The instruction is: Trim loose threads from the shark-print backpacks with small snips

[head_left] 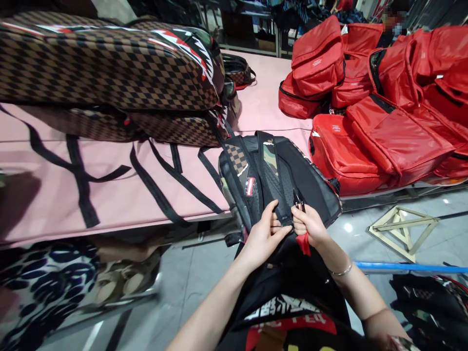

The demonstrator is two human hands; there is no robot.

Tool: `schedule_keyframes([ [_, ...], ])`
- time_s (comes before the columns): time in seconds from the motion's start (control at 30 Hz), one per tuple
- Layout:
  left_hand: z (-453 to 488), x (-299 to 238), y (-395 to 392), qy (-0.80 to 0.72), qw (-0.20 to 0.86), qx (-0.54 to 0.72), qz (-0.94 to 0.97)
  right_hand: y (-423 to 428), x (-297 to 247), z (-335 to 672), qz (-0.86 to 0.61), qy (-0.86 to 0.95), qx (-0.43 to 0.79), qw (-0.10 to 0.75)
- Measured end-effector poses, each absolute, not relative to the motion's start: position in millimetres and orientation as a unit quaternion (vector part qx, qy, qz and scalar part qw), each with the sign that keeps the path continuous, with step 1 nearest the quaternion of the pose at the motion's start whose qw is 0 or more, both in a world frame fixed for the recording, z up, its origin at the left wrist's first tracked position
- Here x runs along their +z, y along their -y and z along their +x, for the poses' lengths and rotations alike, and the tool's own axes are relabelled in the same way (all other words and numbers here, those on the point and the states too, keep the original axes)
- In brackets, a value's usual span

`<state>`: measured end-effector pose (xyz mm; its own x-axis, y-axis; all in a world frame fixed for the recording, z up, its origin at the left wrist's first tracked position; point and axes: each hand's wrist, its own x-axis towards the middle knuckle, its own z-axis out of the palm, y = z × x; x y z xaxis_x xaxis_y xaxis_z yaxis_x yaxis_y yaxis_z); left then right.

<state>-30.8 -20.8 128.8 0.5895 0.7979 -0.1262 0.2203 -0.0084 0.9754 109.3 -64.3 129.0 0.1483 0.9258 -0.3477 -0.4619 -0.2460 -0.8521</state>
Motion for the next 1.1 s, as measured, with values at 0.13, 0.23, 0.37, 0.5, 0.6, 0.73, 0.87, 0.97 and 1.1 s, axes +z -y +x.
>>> schedule_keyframes([
  [0.13, -31.0, 133.2, 24.8, -0.376, 0.623, 0.302, 0.616, 70.7, 131.4, 106.4, -0.476, 0.272, 0.589, 0.594],
  [0.23, -41.4, 139.1, 25.5, -0.365, 0.664, 0.328, 0.565, 76.6, 132.4, 114.4, -0.563, 0.403, 0.433, 0.577],
  [0.37, -53.8, 144.4, 23.0, -0.360, 0.665, 0.340, 0.559, 78.6, 134.2, 127.4, -0.630, 0.569, 0.230, 0.475],
  [0.5, -58.1, 142.6, 20.6, -0.372, 0.640, 0.323, 0.589, 75.8, 136.8, 131.7, -0.620, 0.638, 0.160, 0.427],
  [0.6, -58.4, 140.8, 20.3, -0.375, 0.626, 0.312, 0.608, 72.8, 139.0, 132.2, -0.609, 0.665, 0.138, 0.409],
  [0.73, -58.0, 143.3, 21.0, -0.379, 0.626, 0.309, 0.608, 68.6, 141.6, 131.8, -0.591, 0.702, 0.105, 0.383],
  [0.87, -57.8, 147.2, 21.3, -0.384, 0.632, 0.309, 0.598, 66.7, 141.0, 129.2, -0.576, 0.728, 0.063, 0.366],
  [0.97, -58.4, 147.0, 20.7, -0.384, 0.646, 0.311, 0.582, 67.5, 138.0, 128.6, -0.582, 0.720, 0.043, 0.376],
  [1.1, -59.8, 144.1, 19.0, -0.377, 0.669, 0.310, 0.561, 69.3, 136.0, 131.9, -0.601, 0.679, 0.054, 0.419],
])
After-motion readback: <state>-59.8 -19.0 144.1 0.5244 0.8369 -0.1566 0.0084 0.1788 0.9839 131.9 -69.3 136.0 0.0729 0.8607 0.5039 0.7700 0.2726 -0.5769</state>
